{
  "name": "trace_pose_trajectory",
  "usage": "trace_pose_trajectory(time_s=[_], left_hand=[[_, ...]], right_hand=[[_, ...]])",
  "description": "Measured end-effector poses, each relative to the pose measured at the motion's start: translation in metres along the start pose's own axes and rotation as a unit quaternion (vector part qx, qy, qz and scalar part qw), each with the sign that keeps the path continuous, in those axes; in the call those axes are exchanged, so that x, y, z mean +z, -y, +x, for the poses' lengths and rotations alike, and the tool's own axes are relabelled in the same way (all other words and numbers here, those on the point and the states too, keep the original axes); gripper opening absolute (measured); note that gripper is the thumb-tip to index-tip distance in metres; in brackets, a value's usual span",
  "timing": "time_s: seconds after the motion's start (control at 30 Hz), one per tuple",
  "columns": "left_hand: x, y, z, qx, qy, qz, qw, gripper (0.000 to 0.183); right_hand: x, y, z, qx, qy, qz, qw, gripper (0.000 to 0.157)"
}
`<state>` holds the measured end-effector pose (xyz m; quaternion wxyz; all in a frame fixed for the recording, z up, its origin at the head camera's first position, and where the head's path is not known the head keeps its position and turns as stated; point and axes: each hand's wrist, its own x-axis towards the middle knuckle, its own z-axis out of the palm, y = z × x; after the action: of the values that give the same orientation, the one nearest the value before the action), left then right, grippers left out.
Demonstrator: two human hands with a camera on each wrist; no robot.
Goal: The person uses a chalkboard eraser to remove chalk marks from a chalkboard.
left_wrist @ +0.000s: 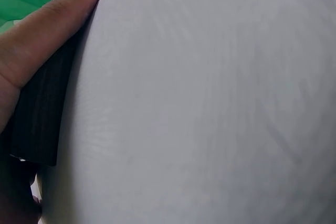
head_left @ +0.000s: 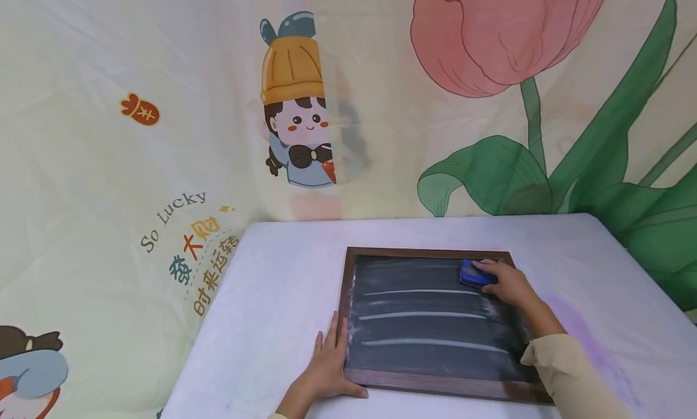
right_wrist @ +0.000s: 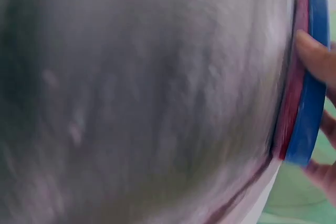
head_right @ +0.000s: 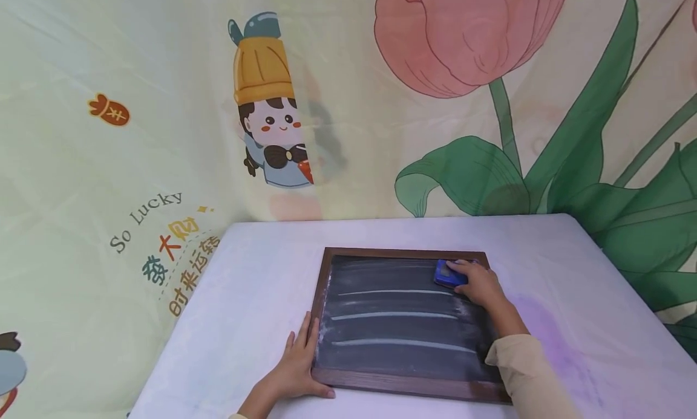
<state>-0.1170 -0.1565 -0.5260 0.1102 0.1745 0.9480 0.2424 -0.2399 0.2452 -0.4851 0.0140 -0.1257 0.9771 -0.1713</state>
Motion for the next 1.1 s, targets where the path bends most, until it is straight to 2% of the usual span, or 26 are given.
trace_pose_trajectory(time_s=[0.27,0.6,0.87,0.97,1.1], left_hand=[[0.001,0.001,0.0,-0.006,0.002,0.005,1.0,0.14],[-0.001,0.001,0.0,0.0,-0.006,0.001,1.0,0.14],[0.004,0.002,-0.003,-0.005,0.015,-0.012,0.9998,0.142],[0.003,0.002,-0.003,-0.001,0.014,-0.007,0.9999,0.142],[0.0,0.001,-0.002,-0.004,0.012,-0.003,0.9999,0.142]], right_hand=[[0.006,-0.001,-0.001,-0.008,-0.018,-0.008,1.0,0.06],[0.007,0.008,-0.027,-0.036,-0.019,-0.011,0.999,0.06],[0.01,0.012,-0.039,-0.054,-0.03,-0.013,0.998,0.059],[0.013,0.022,-0.034,-0.052,-0.031,-0.016,0.998,0.058],[0.021,0.055,-0.016,-0.054,-0.009,-0.024,0.998,0.057]])
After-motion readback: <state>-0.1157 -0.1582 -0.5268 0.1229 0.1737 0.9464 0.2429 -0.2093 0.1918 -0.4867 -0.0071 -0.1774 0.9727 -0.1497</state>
